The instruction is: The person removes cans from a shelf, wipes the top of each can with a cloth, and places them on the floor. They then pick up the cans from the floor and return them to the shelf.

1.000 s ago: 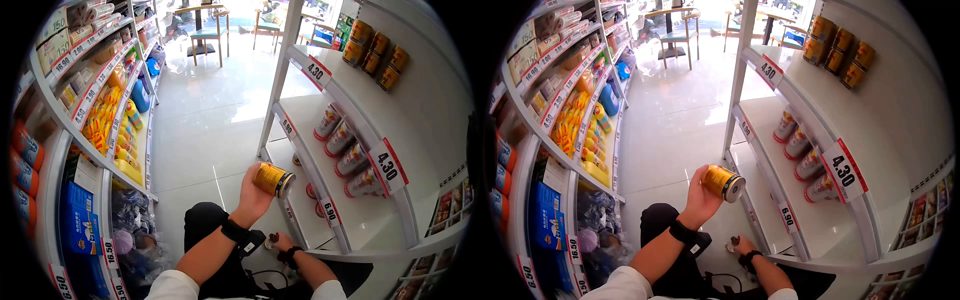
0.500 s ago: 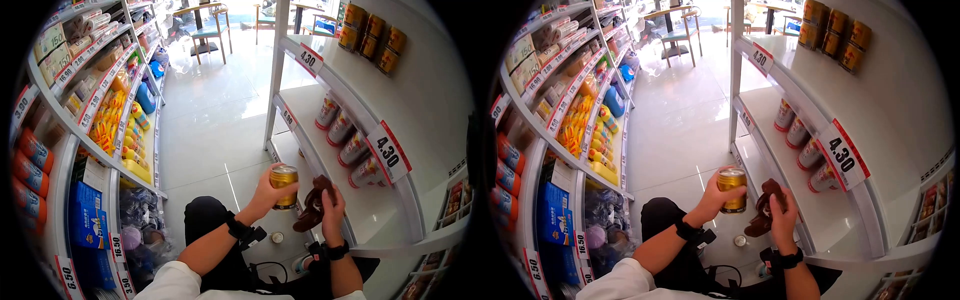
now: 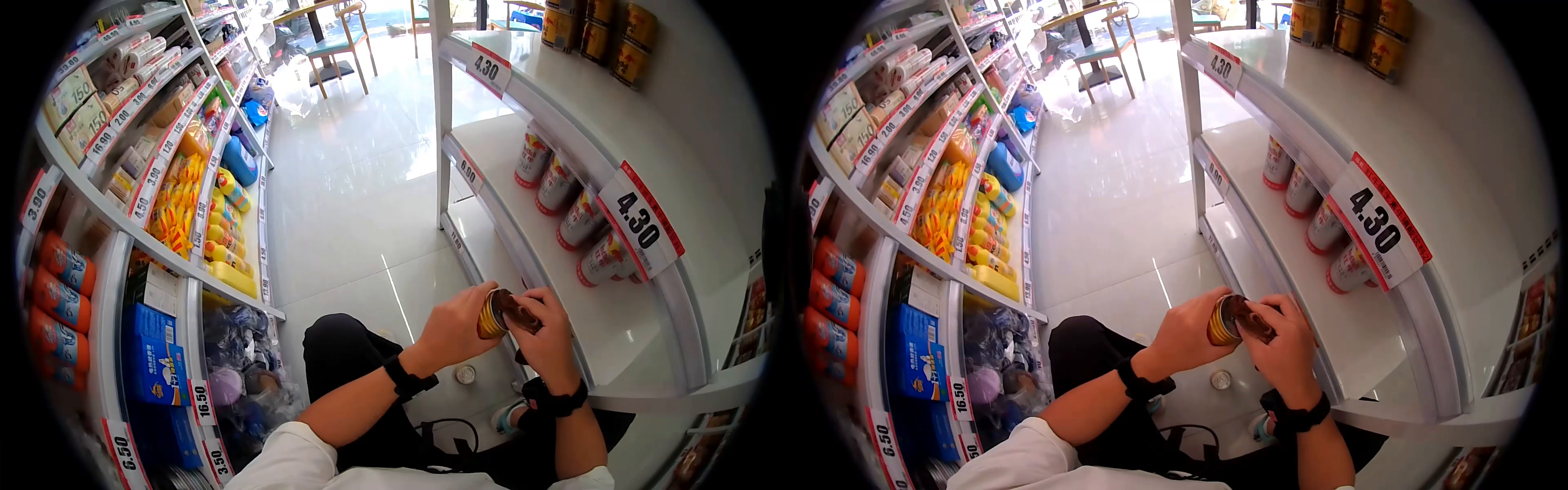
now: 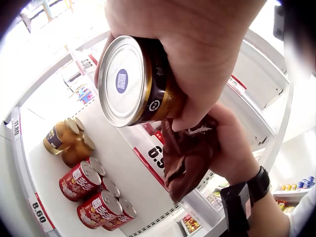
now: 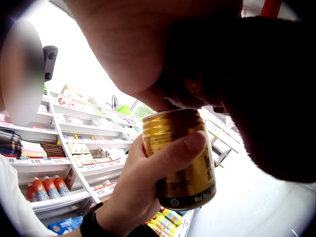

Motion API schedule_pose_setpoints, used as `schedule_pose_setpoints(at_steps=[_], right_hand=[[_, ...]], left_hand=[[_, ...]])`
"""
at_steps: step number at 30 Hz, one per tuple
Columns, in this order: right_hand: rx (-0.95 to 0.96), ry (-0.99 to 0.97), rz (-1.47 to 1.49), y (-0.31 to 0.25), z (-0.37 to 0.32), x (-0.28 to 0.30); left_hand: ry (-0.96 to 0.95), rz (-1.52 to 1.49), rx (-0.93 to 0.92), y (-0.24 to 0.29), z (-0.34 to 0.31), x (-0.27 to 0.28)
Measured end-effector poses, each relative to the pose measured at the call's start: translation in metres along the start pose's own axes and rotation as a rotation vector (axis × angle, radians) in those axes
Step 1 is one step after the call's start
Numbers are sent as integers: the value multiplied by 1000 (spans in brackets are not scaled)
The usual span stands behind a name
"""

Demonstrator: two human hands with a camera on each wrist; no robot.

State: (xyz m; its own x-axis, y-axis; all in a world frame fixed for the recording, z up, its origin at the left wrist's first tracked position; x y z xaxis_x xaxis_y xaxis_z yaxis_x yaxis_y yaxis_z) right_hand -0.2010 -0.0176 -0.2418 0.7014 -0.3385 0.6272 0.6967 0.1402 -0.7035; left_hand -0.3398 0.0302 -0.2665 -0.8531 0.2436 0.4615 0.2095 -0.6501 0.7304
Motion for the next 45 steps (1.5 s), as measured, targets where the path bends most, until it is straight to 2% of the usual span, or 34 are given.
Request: schedule_pose_setpoints(at_steps=[2,4,8,10,14,16,20,26,29,32,34,35,37,41,43,45], right_hand=[[-25,-49,0,3,0,-7],[-64,-141,183,16,-3,-23],[-121,-228,318,24,-2,-31],[51,-283,211,20,-2,-34],[104,-390,204,9,-4,-34],[52,-501,244,6,-9,-38],[-12,-551,256,13,-13,-42],[-124,-567,-31,11,-15,-40],[-165,-494,-139,17,-16,-40],[-152,-479,-74,35,-20,-52],[-155,-516,230,55,-26,-68],[-159,-509,232,58,-28,-71],[-226,-514,452,63,-30,-76],[-182,-497,574,60,-28,-76],[-276,-569,717,51,-28,-73],[-254,-592,694,50,-27,-71]], left_hand=[[-19,-6,-10,-4,-1,-2],[-33,-13,-16,-8,-2,-3],[-83,-31,-14,-12,-6,-6],[-103,-26,-19,-15,-8,-6],[-164,30,5,-21,-15,-10],[-161,76,9,-22,-15,-8],[-42,263,-53,-16,-11,4],[60,340,-51,-17,-11,12],[50,350,-53,-18,-11,14],[-17,355,-67,-20,-12,8],[-67,361,-84,-19,-13,4],[-84,339,-84,-18,-13,3],[-99,316,-88,-16,-12,2],[-155,261,-36,-14,-10,1],[-174,242,-29,-16,-10,0],[-237,220,-17,-20,-10,-8]])
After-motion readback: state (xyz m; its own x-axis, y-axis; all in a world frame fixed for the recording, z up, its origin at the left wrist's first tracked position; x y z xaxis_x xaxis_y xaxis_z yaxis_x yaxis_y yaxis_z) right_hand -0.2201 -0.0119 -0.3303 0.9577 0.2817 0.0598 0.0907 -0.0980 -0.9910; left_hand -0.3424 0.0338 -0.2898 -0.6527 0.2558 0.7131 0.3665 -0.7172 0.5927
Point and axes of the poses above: each hand's wrist, its own z-axis towards the middle knuckle, its own x-axis out of the back of the hand, y = z × x, the point moved 9 cm from there along z, towards the middle knuckle, and after that the axes turned 7 degrees about -z, right-handed, at the moved point
